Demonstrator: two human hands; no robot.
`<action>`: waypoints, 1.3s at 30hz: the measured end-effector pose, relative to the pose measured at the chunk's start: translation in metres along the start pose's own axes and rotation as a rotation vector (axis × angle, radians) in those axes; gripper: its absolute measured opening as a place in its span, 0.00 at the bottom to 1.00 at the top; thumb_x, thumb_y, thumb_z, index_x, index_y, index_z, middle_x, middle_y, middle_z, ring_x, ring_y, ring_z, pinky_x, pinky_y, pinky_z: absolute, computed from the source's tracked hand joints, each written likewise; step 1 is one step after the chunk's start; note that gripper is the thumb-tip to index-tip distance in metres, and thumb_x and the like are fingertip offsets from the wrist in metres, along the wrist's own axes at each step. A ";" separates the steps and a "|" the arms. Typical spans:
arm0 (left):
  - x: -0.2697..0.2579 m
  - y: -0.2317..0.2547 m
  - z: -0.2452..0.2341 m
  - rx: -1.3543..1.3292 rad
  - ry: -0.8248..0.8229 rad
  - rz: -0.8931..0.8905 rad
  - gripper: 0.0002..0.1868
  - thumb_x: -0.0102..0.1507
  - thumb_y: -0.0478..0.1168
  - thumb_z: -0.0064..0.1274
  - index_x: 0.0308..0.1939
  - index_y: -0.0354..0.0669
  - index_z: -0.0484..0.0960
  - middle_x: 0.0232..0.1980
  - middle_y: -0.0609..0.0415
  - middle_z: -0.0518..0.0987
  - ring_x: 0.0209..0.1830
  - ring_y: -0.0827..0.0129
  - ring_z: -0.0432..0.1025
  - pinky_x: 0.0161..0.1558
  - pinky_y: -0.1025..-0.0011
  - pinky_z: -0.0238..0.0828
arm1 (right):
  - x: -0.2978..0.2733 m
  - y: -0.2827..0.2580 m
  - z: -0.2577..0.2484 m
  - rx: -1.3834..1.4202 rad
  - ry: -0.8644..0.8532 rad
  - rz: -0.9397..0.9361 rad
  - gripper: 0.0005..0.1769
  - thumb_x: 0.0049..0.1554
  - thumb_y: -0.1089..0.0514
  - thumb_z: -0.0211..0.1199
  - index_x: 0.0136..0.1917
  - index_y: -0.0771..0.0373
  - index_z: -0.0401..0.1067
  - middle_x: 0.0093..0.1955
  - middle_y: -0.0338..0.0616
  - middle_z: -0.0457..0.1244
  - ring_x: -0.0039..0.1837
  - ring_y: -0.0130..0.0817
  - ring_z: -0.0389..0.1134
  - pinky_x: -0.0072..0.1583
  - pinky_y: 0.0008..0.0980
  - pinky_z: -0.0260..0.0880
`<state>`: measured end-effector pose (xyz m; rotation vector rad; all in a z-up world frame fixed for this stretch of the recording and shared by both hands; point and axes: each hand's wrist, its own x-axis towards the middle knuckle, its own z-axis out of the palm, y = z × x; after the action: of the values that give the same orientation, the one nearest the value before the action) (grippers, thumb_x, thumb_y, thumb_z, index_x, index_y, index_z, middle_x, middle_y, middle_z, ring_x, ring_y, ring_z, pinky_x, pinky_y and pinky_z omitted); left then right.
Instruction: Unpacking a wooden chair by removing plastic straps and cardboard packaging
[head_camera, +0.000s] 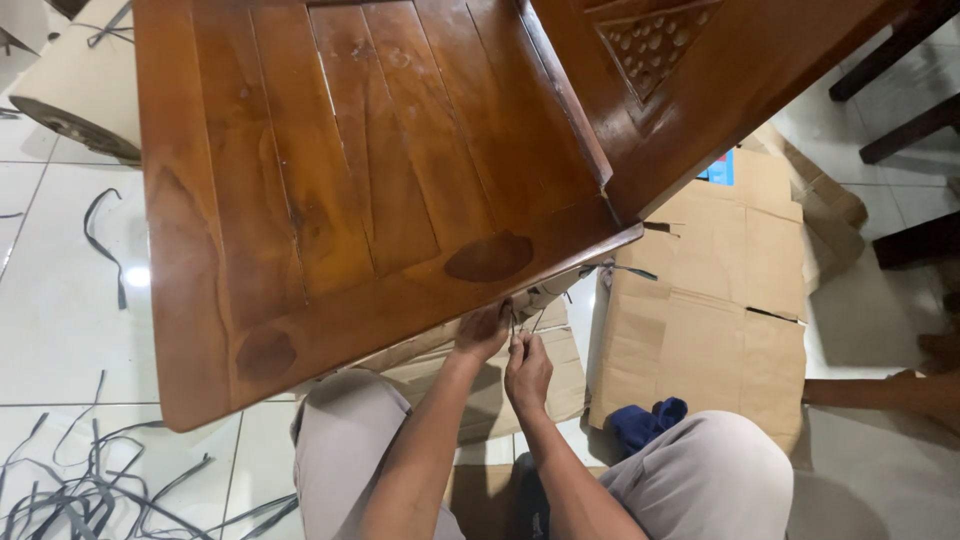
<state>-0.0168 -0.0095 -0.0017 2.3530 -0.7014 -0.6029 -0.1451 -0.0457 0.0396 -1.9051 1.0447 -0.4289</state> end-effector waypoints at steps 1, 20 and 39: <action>0.000 -0.004 0.002 0.001 0.000 0.023 0.22 0.72 0.54 0.31 0.52 0.51 0.81 0.50 0.45 0.85 0.56 0.50 0.78 0.57 0.53 0.73 | -0.005 -0.002 -0.002 -0.005 -0.010 0.008 0.10 0.64 0.51 0.56 0.45 0.56 0.72 0.39 0.49 0.69 0.49 0.54 0.72 0.55 0.51 0.70; -0.061 0.011 -0.022 -0.220 0.277 0.248 0.17 0.61 0.38 0.49 0.55 0.47 0.77 0.60 0.43 0.75 0.66 0.45 0.71 0.70 0.53 0.65 | -0.040 0.017 -0.014 -0.013 -0.143 0.162 0.10 0.58 0.47 0.59 0.43 0.52 0.76 0.33 0.42 0.70 0.43 0.43 0.74 0.55 0.45 0.72; -0.112 -0.008 -0.021 -0.218 0.313 0.183 0.13 0.66 0.47 0.51 0.44 0.44 0.85 0.41 0.44 0.82 0.45 0.45 0.79 0.47 0.50 0.77 | -0.066 0.049 -0.003 -0.076 -0.247 0.220 0.14 0.57 0.44 0.59 0.43 0.52 0.78 0.32 0.40 0.71 0.44 0.41 0.75 0.56 0.42 0.72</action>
<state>-0.0868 0.0725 0.0351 2.0899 -0.6609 -0.2116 -0.2100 -0.0061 0.0079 -1.8294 1.1009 -0.0273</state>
